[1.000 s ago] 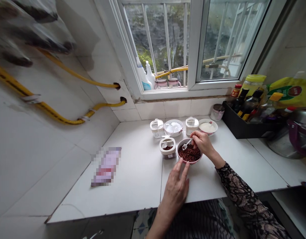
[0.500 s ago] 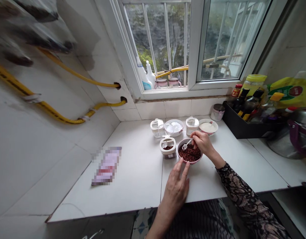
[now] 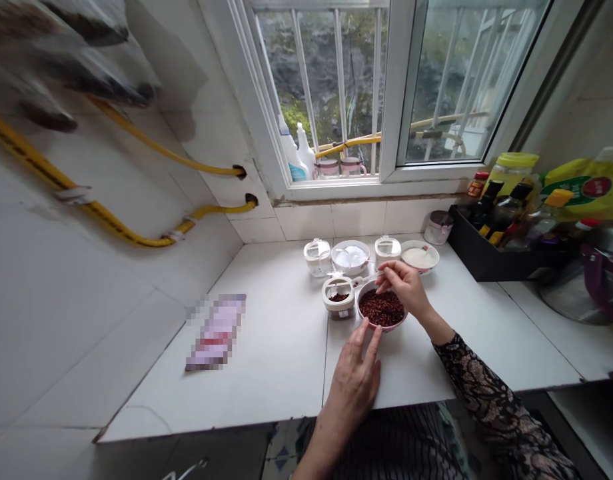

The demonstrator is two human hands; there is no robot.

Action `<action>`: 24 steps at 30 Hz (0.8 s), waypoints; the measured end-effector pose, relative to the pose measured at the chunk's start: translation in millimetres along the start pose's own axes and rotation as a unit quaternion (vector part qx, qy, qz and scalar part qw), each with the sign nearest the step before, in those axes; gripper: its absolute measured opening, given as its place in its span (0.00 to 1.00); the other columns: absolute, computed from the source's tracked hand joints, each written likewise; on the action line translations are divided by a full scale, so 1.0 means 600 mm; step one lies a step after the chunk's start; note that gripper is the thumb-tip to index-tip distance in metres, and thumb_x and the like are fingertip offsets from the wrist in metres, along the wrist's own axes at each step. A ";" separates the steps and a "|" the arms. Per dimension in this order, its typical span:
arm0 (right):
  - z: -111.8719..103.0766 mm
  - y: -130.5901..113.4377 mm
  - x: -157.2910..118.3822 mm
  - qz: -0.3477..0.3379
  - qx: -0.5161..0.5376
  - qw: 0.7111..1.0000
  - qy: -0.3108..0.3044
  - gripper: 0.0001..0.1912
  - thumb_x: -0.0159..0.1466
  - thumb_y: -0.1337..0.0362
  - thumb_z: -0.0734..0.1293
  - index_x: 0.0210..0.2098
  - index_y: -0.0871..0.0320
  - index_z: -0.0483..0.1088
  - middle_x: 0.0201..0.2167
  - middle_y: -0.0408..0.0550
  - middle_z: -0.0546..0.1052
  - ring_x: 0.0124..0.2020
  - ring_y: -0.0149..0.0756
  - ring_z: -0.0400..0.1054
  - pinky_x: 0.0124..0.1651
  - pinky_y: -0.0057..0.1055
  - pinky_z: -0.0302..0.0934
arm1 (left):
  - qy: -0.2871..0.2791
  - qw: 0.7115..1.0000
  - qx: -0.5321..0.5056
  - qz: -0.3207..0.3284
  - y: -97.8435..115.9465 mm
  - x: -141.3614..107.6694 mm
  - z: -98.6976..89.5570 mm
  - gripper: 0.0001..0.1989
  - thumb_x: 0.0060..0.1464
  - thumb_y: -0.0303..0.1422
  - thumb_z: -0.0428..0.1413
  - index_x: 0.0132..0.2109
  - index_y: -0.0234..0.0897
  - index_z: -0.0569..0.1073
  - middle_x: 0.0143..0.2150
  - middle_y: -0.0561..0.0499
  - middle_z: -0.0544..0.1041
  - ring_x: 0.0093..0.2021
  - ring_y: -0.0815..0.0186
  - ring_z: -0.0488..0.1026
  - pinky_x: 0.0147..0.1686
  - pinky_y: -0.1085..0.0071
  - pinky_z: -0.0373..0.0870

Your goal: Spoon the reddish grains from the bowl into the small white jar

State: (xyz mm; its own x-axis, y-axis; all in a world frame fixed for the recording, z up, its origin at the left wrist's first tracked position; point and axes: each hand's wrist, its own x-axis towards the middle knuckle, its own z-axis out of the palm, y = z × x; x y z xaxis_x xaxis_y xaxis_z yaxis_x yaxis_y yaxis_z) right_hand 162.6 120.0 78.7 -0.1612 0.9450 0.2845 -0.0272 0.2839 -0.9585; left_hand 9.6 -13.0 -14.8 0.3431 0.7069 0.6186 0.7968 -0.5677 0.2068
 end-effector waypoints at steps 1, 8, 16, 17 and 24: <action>0.008 -0.001 -0.006 -0.032 -0.018 0.999 -0.001 0.14 0.64 0.51 0.66 0.37 0.57 0.69 0.25 0.45 0.79 0.22 0.34 0.75 0.29 0.30 0.71 | 0.005 1.000 0.000 0.001 0.000 0.000 0.000 0.36 0.62 0.21 0.48 0.74 0.36 0.47 0.73 0.35 0.54 0.71 0.50 0.56 0.62 0.53 0.68; 0.034 -0.004 -0.032 -0.246 -0.200 0.946 -0.070 0.09 0.70 0.65 0.60 0.40 0.54 0.72 0.28 0.45 0.79 0.30 0.35 0.75 0.36 0.30 0.69 | 0.017 1.000 -0.001 0.005 0.000 0.000 0.000 0.35 0.62 0.20 0.48 0.73 0.33 0.49 0.72 0.33 0.55 0.70 0.50 0.58 0.62 0.54 0.68; -0.016 -0.010 -0.010 -0.109 -0.159 0.981 0.005 0.08 0.66 0.66 0.60 0.34 0.56 0.70 0.19 0.39 0.73 0.15 0.29 0.65 0.22 0.26 0.61 | 0.002 1.000 0.006 0.003 0.002 0.002 -0.005 0.34 0.61 0.20 0.48 0.73 0.33 0.51 0.72 0.34 0.55 0.71 0.51 0.56 0.63 0.54 0.67; -0.020 -0.009 -0.007 -0.085 -0.173 0.981 0.003 0.08 0.65 0.67 0.60 0.32 0.56 0.69 0.17 0.39 0.73 0.14 0.29 0.64 0.21 0.26 0.59 | 0.002 1.000 0.006 0.004 0.002 0.002 -0.006 0.34 0.61 0.20 0.48 0.73 0.33 0.52 0.72 0.34 0.55 0.71 0.51 0.56 0.63 0.54 0.67; -0.007 0.003 -0.002 0.032 -0.181 0.982 -0.037 0.09 0.61 0.70 0.59 0.28 0.55 0.67 0.15 0.37 0.71 0.13 0.30 0.64 0.19 0.25 0.56 | 0.007 1.000 0.007 0.002 0.003 0.002 -0.006 0.34 0.61 0.20 0.48 0.72 0.33 0.52 0.71 0.34 0.56 0.70 0.52 0.57 0.62 0.55 0.68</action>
State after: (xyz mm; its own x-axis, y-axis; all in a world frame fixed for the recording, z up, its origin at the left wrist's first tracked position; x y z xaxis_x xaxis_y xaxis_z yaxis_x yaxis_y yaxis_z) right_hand 166.9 120.2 76.5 -0.2232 0.9521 0.2092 0.3354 0.2765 -0.9006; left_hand 9.7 -14.6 -10.9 0.3398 0.6986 0.6297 0.8025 -0.5645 0.1932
